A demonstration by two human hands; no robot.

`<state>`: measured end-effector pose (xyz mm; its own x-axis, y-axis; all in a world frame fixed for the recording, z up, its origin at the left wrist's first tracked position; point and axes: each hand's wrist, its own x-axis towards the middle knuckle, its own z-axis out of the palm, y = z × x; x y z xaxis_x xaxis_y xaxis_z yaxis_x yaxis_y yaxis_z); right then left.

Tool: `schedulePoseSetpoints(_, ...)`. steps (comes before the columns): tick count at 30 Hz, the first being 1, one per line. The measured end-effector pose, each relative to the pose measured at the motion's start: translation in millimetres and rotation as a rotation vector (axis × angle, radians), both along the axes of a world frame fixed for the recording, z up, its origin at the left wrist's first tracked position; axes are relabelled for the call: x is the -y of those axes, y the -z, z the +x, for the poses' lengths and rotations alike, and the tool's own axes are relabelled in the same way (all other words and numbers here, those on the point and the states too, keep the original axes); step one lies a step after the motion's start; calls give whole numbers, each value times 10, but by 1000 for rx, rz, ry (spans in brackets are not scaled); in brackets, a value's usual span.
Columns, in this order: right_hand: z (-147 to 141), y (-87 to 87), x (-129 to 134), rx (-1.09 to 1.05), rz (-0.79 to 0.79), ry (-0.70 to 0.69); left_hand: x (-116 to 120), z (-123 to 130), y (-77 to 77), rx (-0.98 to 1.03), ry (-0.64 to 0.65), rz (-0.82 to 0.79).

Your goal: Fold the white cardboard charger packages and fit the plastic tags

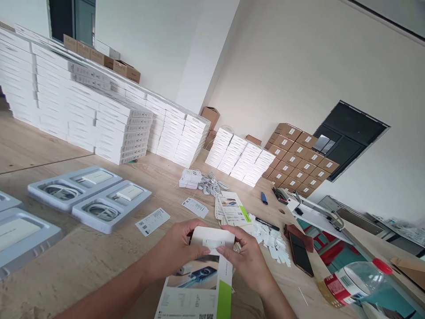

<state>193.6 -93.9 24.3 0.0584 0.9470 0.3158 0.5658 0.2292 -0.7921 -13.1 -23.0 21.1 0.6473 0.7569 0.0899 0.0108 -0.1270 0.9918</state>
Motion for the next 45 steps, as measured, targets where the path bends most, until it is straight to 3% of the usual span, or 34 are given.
schedulePoseSetpoints(14, -80, -75, 12, -238, -92, 32, 29, 33, 64, -34, -85, 119)
schedulePoseSetpoints(24, -105, -134, 23, -375, -147, 12, 65, 98, 107, 100, -85, 10)
schedulePoseSetpoints(32, -72, -95, 7, -457, -221, -104, 19, 75, 64, 134, -31, -72)
schedulePoseSetpoints(38, -68, -64, -6, -421, -191, -67, -8, 89, 61, 190, 6, -134)
schedulePoseSetpoints(40, -52, -52, -20, -452, -188, -61, -15, 65, 52, 237, 23, -221)
schedulePoseSetpoints(45, -24, -28, -66, -680, -83, -11, 12, -34, -6, 439, 230, -712)
